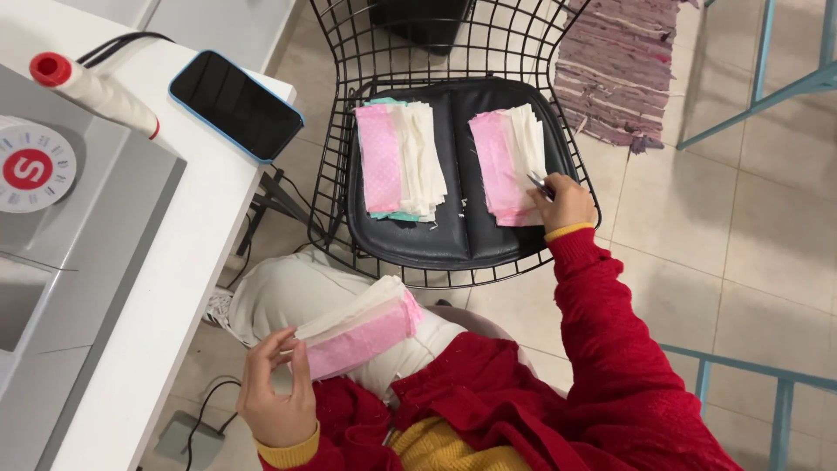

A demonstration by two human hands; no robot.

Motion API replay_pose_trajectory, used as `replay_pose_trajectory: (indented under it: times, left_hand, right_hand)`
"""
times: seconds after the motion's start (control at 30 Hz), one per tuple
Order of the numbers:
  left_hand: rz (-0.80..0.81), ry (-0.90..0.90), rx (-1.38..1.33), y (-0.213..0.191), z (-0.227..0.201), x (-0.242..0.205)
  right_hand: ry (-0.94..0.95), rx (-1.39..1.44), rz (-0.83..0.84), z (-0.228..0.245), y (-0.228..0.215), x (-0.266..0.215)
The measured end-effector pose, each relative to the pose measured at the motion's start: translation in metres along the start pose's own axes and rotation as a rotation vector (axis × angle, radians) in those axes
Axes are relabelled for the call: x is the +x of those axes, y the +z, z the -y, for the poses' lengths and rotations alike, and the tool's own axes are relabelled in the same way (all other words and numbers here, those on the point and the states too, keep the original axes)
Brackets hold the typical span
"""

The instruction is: The person sits on the floor and uses scissors to trim the edges of small, folded fabric pieces. They pick up each piece from a stack on a chair, trim it, and place it back on the stack.

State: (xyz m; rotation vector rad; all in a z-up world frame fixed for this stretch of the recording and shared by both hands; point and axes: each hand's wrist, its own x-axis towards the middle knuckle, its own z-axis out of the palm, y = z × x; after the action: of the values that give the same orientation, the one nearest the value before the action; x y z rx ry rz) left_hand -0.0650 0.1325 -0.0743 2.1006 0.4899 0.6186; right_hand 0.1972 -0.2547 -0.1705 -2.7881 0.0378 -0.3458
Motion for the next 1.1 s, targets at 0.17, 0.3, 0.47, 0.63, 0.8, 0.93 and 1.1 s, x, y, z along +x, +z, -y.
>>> replay_pose_trajectory:
  times: [0.17,0.3,0.47,0.63,0.8,0.93,1.1]
  left_hand:
    - [0.141,0.074,-0.060,0.027,-0.016,0.005]
    - [0.409,0.233,-0.246,0.067,-0.045,0.010]
    - [0.425,0.043,-0.604,0.132,-0.016,0.031]
    - [0.805,-0.748,-1.595,0.150,-0.017,0.023]
    - [0.497,-0.157,-0.982,0.096,-0.064,0.019]
    - [0.523,-0.076,-0.756,0.080,-0.095,0.005]
    - [0.534,-0.061,-0.522,0.067,-0.106,0.004]
  right_hand:
    - [-0.068,0.323,-0.028,0.020,-0.038,0.010]
    - [-0.124,0.771,0.207,0.043,-0.072,0.006]
    - [-0.322,0.989,0.465,0.053,-0.130,-0.043]
    - [-0.568,1.150,0.504,0.031,-0.130,-0.088]
    - [-0.490,0.981,0.849,0.068,-0.147,-0.090]
    - [-0.530,1.165,0.812,0.115,-0.160,-0.085]
    - [-0.321,0.935,0.596,0.134,-0.141,-0.089]
